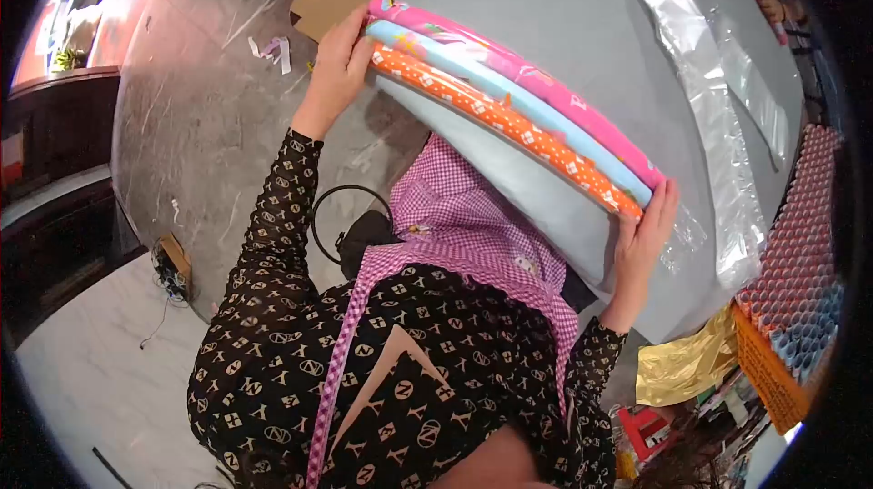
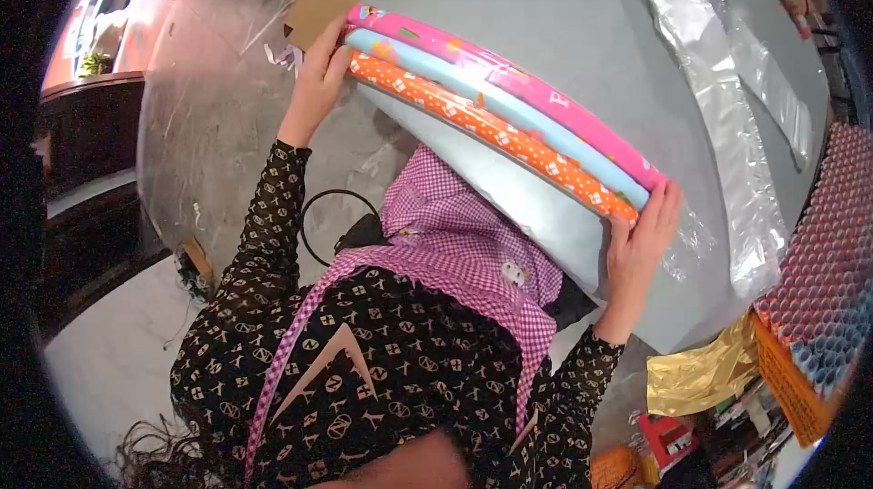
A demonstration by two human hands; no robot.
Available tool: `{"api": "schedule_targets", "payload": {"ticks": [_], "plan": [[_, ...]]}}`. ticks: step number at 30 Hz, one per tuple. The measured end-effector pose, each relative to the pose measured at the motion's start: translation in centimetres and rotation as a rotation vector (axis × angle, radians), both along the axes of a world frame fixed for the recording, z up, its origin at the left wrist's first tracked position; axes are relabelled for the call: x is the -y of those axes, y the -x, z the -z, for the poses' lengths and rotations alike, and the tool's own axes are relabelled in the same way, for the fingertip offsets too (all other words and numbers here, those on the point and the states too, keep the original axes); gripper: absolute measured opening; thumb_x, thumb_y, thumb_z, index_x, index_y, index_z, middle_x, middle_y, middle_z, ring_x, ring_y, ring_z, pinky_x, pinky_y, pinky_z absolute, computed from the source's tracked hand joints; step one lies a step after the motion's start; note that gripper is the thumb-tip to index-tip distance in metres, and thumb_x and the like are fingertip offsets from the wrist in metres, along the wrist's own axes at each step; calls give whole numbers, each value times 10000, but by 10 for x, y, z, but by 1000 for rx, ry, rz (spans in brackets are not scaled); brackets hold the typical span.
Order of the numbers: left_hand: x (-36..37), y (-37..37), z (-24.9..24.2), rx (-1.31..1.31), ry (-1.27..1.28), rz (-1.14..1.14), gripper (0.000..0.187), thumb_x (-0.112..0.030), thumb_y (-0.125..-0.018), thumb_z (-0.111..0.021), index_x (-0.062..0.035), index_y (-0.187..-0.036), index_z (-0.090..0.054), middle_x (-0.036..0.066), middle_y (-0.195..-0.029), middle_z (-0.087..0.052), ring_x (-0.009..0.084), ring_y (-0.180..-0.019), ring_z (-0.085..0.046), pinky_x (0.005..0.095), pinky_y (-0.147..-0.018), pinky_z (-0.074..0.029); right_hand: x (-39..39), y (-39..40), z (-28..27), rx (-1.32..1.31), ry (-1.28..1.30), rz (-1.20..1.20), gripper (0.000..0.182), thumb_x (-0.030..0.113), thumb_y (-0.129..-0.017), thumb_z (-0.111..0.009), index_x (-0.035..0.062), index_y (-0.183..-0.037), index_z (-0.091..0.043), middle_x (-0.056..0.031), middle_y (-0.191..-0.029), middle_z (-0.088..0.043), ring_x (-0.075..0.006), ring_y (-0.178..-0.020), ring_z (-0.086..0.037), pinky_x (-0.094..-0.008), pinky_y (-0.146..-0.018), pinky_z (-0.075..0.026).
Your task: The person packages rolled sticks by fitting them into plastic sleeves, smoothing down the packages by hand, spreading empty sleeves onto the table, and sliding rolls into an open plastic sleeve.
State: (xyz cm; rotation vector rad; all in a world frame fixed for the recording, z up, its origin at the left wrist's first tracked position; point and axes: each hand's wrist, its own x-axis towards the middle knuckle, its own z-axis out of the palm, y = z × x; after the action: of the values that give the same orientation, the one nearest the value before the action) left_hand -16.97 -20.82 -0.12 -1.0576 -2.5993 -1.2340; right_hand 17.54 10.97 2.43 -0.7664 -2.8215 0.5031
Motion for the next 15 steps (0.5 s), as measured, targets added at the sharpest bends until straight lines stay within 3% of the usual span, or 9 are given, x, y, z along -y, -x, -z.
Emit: {"api": "schedule_targets", "payload": {"ticks": [9, 11, 12, 13, 15], "plan": [[3, -9, 8, 92, 104, -11, 431, -90, -913, -505, 7, -1330, -460, 174, -1165, -577, 333, -1071, -535, 404, -938, -402, 6, -17, 9, 65, 42, 30, 718, 490, -972, -424, -14, -1459, -270, -249, -1515, -237, -424, -1404, -220, -483, -1140, -185], [1, -10, -1, 101, 173, 2, 445, -78, -910, -510, 8, -1342, -447, 188, -1244, -552, 339, -1142, -516, 402, -976, -389, 6, -19, 10, 66, 40, 36, 725, 501, -972, -416, -15, -1460, -268, -247, -1517, -236, -424, -1405, -218, -486, -1140, -185], [0, -8, -2, 86, 187, 17, 469, -60, -899, -519, -1, -1357, -438, 205, -1373, -467, 348, -1251, -454, 398, -1032, -357, 6, -21, 9, 62, 35, 36, 732, 511, -972, -408, -15, -1461, -267, -245, -1518, -235, -425, -1406, -216, -489, -1139, -184], [-3, -8, -4, 84, 188, 23, 469, -60, -899, -519, -1, -1357, -438, 205, -1373, -467, 348, -1251, -454, 398, -1032, -357, 6, -22, 11, 61, 36, 42, 732, 511, -972, -408, -15, -1461, -267, -245, -1518, -235, -425, -1406, -216, -489, -1139, -184], [-10, -8, -14, -80, 313, 70, 505, -106, -906, -526, -21, -1390, -407, 193, -1474, -361, 355, -1354, -349, 429, -1097, -286, 5, -25, 15, 63, 40, 51, 750, 534, -967, -398, -13, -1463, -268, -241, -1521, -233, -425, -1407, -212, -496, -1137, -185]]}}
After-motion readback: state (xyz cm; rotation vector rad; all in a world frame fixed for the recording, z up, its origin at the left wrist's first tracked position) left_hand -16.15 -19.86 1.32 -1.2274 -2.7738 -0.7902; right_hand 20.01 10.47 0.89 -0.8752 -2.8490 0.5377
